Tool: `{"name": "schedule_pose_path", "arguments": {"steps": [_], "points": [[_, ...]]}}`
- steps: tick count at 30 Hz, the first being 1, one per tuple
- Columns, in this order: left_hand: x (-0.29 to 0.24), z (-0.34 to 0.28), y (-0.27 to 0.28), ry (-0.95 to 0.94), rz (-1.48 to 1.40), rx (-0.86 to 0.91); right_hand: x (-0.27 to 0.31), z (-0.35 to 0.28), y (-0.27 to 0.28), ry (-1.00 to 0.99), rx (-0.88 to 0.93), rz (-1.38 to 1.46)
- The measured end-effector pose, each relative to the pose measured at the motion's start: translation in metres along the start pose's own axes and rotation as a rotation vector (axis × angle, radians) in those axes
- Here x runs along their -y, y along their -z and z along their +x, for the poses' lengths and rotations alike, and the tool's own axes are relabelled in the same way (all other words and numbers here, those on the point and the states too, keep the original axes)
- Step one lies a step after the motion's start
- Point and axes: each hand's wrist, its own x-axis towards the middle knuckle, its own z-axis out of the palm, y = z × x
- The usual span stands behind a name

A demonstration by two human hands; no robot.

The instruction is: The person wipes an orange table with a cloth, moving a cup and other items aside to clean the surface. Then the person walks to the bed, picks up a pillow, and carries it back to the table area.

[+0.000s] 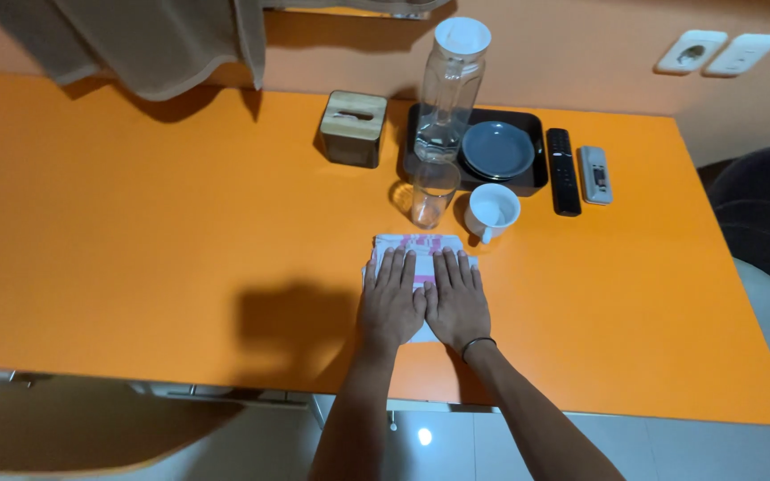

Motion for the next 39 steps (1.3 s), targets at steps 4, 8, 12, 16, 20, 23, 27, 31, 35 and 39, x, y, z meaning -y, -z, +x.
{"name": "schedule_pose_path", "arguments": {"steps": [4, 8, 12, 16, 20, 23, 27, 31, 35, 39], "points": [[-0.006, -0.006, 0.000, 0.019, -0.058, -0.090, -0.003, 0.001, -0.001, 0.033, -0.010, 0.003], [-0.013, -0.011, -0.002, 0.030, -0.039, -0.263, -0.012, 0.006, -0.004, 0.093, 0.015, -0.049], [-0.022, -0.020, -0.004, 0.097, -0.029, -0.283, -0.013, 0.001, 0.004, 0.142, 0.041, 0.004], [-0.025, -0.025, -0.012, 0.120, 0.002, -0.297, -0.021, 0.004, -0.005, 0.184, 0.039, -0.029], [-0.030, -0.033, -0.024, 0.196, 0.007, -0.351, -0.027, 0.003, -0.011, 0.256, 0.042, -0.004], [-0.037, -0.043, -0.030, 0.291, 0.032, -0.300, -0.028, -0.004, -0.011, 0.332, 0.029, 0.000], [-0.052, -0.054, -0.033, 0.415, 0.032, -0.172, -0.035, -0.013, -0.015, 0.351, 0.085, 0.005], [-0.067, -0.066, -0.028, 0.460, 0.052, -0.097, -0.036, -0.025, -0.005, 0.397, 0.061, 0.022], [-0.077, -0.073, -0.034, 0.528, 0.086, -0.152, -0.038, -0.030, 0.001, 0.414, 0.140, 0.042], [-0.073, -0.069, -0.038, 0.510, 0.094, -0.270, -0.038, -0.019, 0.001, 0.417, 0.163, 0.034]]}}
